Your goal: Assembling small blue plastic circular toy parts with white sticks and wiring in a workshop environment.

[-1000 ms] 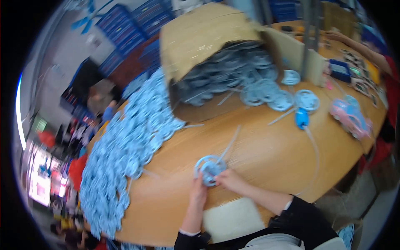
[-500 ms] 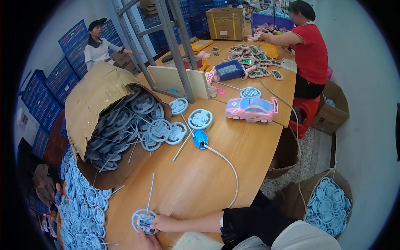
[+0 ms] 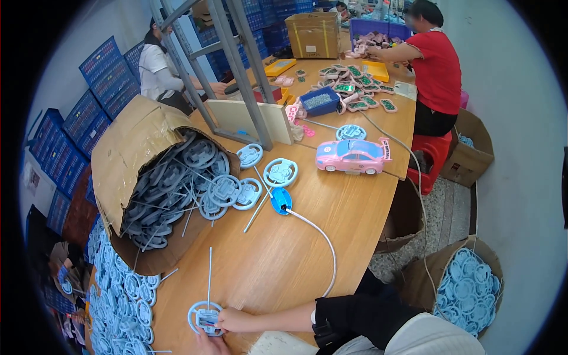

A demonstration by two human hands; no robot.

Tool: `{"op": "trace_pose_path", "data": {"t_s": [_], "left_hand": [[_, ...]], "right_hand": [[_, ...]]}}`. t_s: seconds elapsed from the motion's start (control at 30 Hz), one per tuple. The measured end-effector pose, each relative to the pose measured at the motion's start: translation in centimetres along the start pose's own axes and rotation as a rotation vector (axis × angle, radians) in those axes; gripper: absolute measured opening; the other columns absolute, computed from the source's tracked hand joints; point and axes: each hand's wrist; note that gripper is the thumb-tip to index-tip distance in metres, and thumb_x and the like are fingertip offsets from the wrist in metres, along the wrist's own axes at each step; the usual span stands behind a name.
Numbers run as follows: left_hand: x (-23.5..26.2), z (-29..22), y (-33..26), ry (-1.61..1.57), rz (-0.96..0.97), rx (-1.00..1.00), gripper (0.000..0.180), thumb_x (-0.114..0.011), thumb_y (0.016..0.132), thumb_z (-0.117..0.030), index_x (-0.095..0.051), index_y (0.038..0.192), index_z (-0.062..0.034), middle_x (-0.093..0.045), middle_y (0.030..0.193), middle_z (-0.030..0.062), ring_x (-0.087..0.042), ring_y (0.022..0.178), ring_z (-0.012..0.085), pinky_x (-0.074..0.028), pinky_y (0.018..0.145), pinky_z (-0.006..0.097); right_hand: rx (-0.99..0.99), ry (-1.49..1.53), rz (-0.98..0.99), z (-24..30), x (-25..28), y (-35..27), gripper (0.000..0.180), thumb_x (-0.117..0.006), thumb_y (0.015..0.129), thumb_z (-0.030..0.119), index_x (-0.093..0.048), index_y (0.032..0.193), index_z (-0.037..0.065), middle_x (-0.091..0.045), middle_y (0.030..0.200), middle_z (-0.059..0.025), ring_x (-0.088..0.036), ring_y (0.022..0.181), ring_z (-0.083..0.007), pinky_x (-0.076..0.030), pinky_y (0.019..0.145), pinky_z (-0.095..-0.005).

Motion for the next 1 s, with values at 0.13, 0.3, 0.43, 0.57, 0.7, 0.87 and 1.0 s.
{"op": "trace_pose_path", "data": {"t_s": [0.13,0.3,0.43,0.57,0.7,0.87,1.0], "left_hand": [[-0.3,0.2,0.3,0.003,-0.001,0.01,0.036,-0.043,0.087,-0.026,-0.041,0.115,-0.0038,-0.051,0.108,0.0099,-0.051,0.096,0.0194,-0.043,0.081,0.036],[-1.3,-0.4,2.0,-0.014,0.002,-0.038,0.036,-0.044,0.086,-0.026,-0.041,0.115,-0.0038,-0.051,0.108,0.0099,-0.051,0.096,0.0194,-0.043,0.081,0.036],[-3.0,-2.0,5.0,-0.064,0.01,-0.164,0.037,-0.044,0.086,-0.026,-0.041,0.115,-0.0038,-0.051,0.108,0.0098,-0.051,0.096,0.0194,-0.043,0.081,0.035],[-3.7,-3.5,6.6,-0.104,0.008,-0.251,0.037,-0.045,0.086,-0.026,-0.041,0.115,-0.0037,-0.051,0.108,0.0098,-0.051,0.096,0.0194,-0.043,0.081,0.035],[-4.5,-4.4,7.3,-0.118,0.015,-0.286,0.038,-0.045,0.086,-0.026,-0.041,0.116,-0.0037,-0.051,0.108,0.0098,-0.051,0.096,0.0194,-0.043,0.081,0.035],[-4.7,-3.7,6.8,-0.081,0.033,-0.216,0.038,-0.046,0.085,-0.026,-0.041,0.116,-0.0037,-0.051,0.108,0.0098,-0.051,0.096,0.0194,-0.043,0.081,0.035],[-4.3,-2.2,5.5,-0.035,0.059,-0.099,0.038,-0.046,0.085,-0.026,-0.041,0.116,-0.0036,-0.051,0.109,0.0098,-0.051,0.096,0.0194,-0.043,0.081,0.035]], "right_hand": [[0.015,0.024,-0.027,0.7,0.7,-0.1,0.032,-0.053,0.077,0.021,-0.053,0.052,0.001,-0.053,0.05,-0.0098,-0.051,0.047,-0.0183,-0.041,0.048,-0.0314],[0.035,0.0,-0.021,0.1,0.4,0.5,0.031,-0.053,0.078,0.021,-0.054,0.054,0.001,-0.053,0.05,-0.0093,-0.051,0.047,-0.0172,-0.04,0.048,-0.0307],[0.037,0.009,0.004,-0.7,0.2,0.3,0.03,-0.052,0.077,0.022,-0.058,0.055,0.003,-0.056,0.053,-0.0103,-0.054,0.051,-0.0212,-0.043,0.053,-0.0336],[0.036,0.049,0.015,3.6,0.7,-1.6,0.014,-0.05,0.078,0.016,-0.054,0.083,0.003,-0.056,0.078,-0.0099,-0.053,0.073,-0.0192,-0.044,0.066,-0.0317],[-0.031,-0.006,0.069,8.7,1.9,-4.3,0.032,-0.048,0.08,0.011,-0.049,0.111,0.004,-0.056,0.103,-0.0091,-0.052,0.095,-0.0178,-0.044,0.08,-0.0297],[0.031,0.033,0.066,7.6,2.2,-3.5,0.032,-0.051,0.077,0.005,-0.05,0.108,0.002,-0.057,0.099,-0.0095,-0.053,0.092,-0.0169,-0.045,0.078,-0.0294],[0.042,0.188,0.035,8.8,2.7,-3.8,0.033,-0.052,0.071,-0.004,-0.052,0.104,0.0,-0.058,0.096,-0.01,-0.053,0.09,-0.0162,-0.046,0.077,-0.0299]]}}
Point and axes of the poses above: each hand's wrist, its own y-axis towards the middle knuckle, its own x-axis out of the back of the hand, z = x × y
